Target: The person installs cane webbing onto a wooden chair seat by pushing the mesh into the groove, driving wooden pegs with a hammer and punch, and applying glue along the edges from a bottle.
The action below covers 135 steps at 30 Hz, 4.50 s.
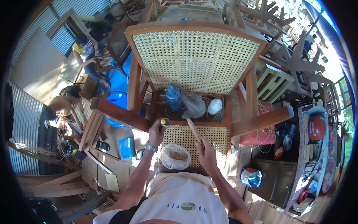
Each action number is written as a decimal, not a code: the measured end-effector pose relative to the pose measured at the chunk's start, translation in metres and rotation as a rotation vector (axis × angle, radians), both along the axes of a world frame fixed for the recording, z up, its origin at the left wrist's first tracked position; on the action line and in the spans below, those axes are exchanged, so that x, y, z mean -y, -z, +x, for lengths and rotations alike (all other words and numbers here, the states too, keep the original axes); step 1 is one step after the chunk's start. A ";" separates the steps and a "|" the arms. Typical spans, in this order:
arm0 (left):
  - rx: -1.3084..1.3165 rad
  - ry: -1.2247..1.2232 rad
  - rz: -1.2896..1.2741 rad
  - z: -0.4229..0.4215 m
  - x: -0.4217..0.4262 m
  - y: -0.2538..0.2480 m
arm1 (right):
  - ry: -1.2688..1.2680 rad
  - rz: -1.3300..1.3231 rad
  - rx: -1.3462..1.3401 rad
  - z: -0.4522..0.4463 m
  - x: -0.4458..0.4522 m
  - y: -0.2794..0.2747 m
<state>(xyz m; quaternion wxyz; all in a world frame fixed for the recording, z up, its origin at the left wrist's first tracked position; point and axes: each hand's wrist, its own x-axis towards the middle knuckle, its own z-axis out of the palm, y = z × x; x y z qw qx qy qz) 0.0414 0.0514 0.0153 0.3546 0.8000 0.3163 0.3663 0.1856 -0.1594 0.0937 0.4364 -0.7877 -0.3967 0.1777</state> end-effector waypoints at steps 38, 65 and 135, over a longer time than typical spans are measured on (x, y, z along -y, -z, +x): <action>-0.009 -0.755 0.241 -0.063 -0.026 -0.092 | -0.430 0.081 -0.078 0.008 -0.143 0.015; -0.093 0.182 -0.133 -0.005 -0.048 0.077 | -0.543 0.001 0.110 -0.003 -0.169 -0.005; -0.659 -0.050 0.706 -0.017 -0.033 0.108 | -0.652 0.127 0.168 -0.011 -0.149 0.017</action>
